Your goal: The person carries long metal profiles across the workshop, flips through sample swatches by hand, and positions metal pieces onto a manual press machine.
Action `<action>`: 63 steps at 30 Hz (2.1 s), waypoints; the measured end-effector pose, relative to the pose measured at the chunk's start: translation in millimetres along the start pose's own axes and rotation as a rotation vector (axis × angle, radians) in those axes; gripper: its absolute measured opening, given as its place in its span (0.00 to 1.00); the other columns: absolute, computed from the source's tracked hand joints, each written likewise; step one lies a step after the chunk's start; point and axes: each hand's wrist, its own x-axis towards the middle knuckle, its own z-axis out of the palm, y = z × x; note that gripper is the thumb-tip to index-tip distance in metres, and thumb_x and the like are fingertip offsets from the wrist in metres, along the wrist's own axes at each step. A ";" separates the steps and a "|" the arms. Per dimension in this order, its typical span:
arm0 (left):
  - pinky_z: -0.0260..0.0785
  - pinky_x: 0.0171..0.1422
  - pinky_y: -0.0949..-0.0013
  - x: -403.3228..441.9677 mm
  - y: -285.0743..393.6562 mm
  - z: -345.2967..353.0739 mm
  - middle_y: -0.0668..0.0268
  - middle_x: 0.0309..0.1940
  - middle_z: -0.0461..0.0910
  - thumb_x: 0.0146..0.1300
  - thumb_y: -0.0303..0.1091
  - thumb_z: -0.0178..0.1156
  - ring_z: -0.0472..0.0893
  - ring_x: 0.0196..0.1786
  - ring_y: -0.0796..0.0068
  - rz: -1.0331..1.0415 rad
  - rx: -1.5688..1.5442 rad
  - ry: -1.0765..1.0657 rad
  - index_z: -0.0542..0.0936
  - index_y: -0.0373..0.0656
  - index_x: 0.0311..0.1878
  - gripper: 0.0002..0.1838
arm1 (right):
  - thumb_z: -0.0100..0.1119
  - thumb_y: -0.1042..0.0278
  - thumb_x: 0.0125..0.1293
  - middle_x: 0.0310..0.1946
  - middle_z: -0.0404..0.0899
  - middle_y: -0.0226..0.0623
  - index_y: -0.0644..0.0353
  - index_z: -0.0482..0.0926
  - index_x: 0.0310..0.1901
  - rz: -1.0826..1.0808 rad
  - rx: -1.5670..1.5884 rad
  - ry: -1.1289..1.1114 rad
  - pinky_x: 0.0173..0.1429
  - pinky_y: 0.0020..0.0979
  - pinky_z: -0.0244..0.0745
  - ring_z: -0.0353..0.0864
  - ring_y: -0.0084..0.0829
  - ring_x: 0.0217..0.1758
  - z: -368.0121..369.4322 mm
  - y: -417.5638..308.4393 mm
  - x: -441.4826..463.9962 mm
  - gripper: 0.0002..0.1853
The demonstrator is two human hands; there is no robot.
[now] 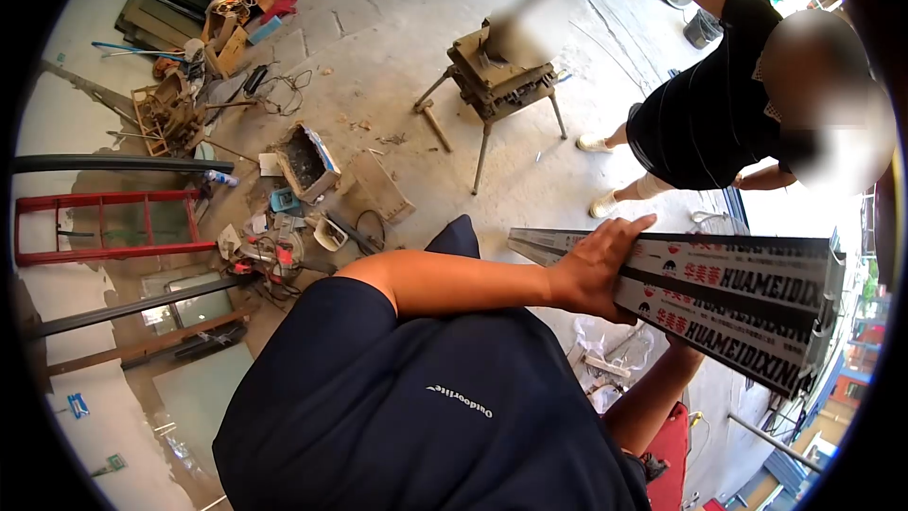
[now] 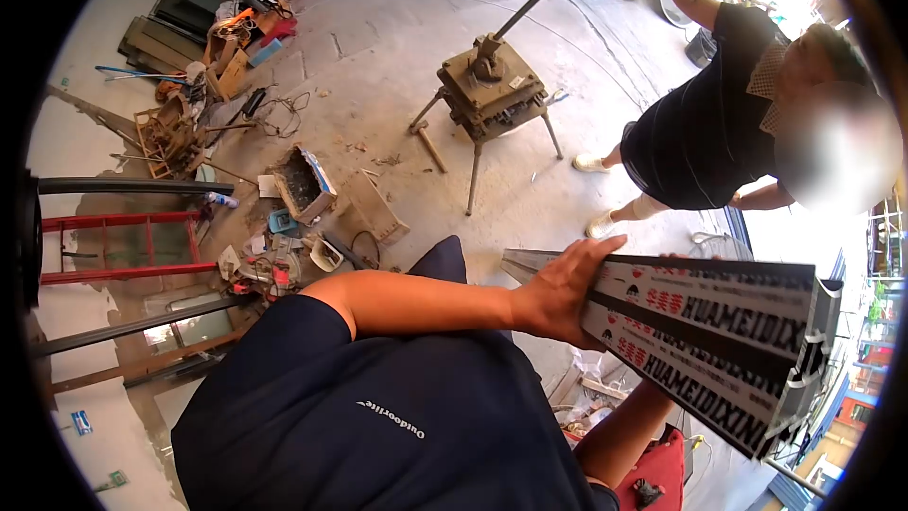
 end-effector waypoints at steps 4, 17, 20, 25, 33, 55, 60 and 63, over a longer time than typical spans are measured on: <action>0.61 0.79 0.46 2.5 -35.8 -15.2 0.44 0.67 0.65 0.38 0.52 0.86 0.68 0.70 0.40 -0.062 0.056 0.075 0.44 0.42 0.83 0.76 | 0.68 0.45 0.65 0.55 0.84 0.43 0.63 0.80 0.62 0.038 0.062 -0.099 0.67 0.45 0.77 0.83 0.41 0.57 49.6 19.7 41.7 0.33; 0.61 0.80 0.51 86.0 -169.5 -172.1 0.45 0.71 0.63 0.40 0.45 0.89 0.66 0.75 0.42 -0.157 -0.167 -0.011 0.49 0.42 0.82 0.72 | 0.67 0.42 0.64 0.51 0.86 0.43 0.65 0.81 0.60 0.099 0.001 -0.153 0.65 0.42 0.78 0.84 0.38 0.54 265.5 59.7 195.5 0.34; 0.67 0.75 0.53 118.8 -199.0 -243.2 0.47 0.66 0.71 0.43 0.46 0.88 0.75 0.68 0.45 -0.343 -0.222 -0.258 0.50 0.47 0.84 0.70 | 0.67 0.41 0.64 0.50 0.86 0.43 0.66 0.81 0.59 0.148 -0.060 -0.153 0.65 0.42 0.78 0.84 0.38 0.53 315.2 62.1 219.4 0.34; 0.73 0.68 0.56 156.5 -254.2 -330.9 0.56 0.56 0.80 0.46 0.44 0.85 0.82 0.58 0.53 -0.342 -0.229 -0.499 0.49 0.51 0.85 0.68 | 0.67 0.40 0.64 0.49 0.87 0.43 0.66 0.82 0.59 0.265 -0.154 -0.258 0.64 0.41 0.78 0.85 0.37 0.52 396.0 68.2 235.0 0.35; 0.69 0.72 0.60 95.7 -321.7 -373.0 0.61 0.62 0.78 0.61 0.34 0.76 0.78 0.64 0.61 -0.469 -0.370 -0.523 0.64 0.43 0.77 0.43 | 0.68 0.38 0.62 0.46 0.86 0.50 0.65 0.81 0.55 0.138 -0.306 -0.522 0.57 0.42 0.79 0.86 0.45 0.50 484.6 106.7 255.1 0.35; 0.60 0.78 0.58 93.7 -407.2 -443.0 0.58 0.70 0.74 0.75 0.42 0.68 0.73 0.72 0.62 -0.681 -0.320 -0.270 0.70 0.36 0.73 0.32 | 0.82 0.45 0.51 0.75 0.65 0.47 0.50 0.63 0.80 -0.137 -0.660 0.020 0.84 0.56 0.56 0.62 0.53 0.79 538.2 250.3 176.0 0.56; 0.56 0.81 0.57 87.4 -466.2 -482.1 0.59 0.72 0.72 0.75 0.45 0.67 0.71 0.73 0.61 -0.716 -0.312 -0.292 0.71 0.35 0.72 0.31 | 0.84 0.47 0.45 0.69 0.70 0.42 0.52 0.66 0.77 -0.138 -0.776 0.132 0.83 0.59 0.59 0.69 0.48 0.75 552.2 348.1 175.0 0.56; 0.51 0.85 0.50 78.3 -491.4 -513.1 0.59 0.76 0.68 0.76 0.47 0.65 0.67 0.77 0.57 -0.835 -0.259 -0.259 0.65 0.36 0.77 0.36 | 0.84 0.47 0.46 0.69 0.71 0.42 0.51 0.69 0.74 -0.147 -0.759 0.135 0.83 0.58 0.59 0.70 0.47 0.75 560.2 372.7 183.9 0.52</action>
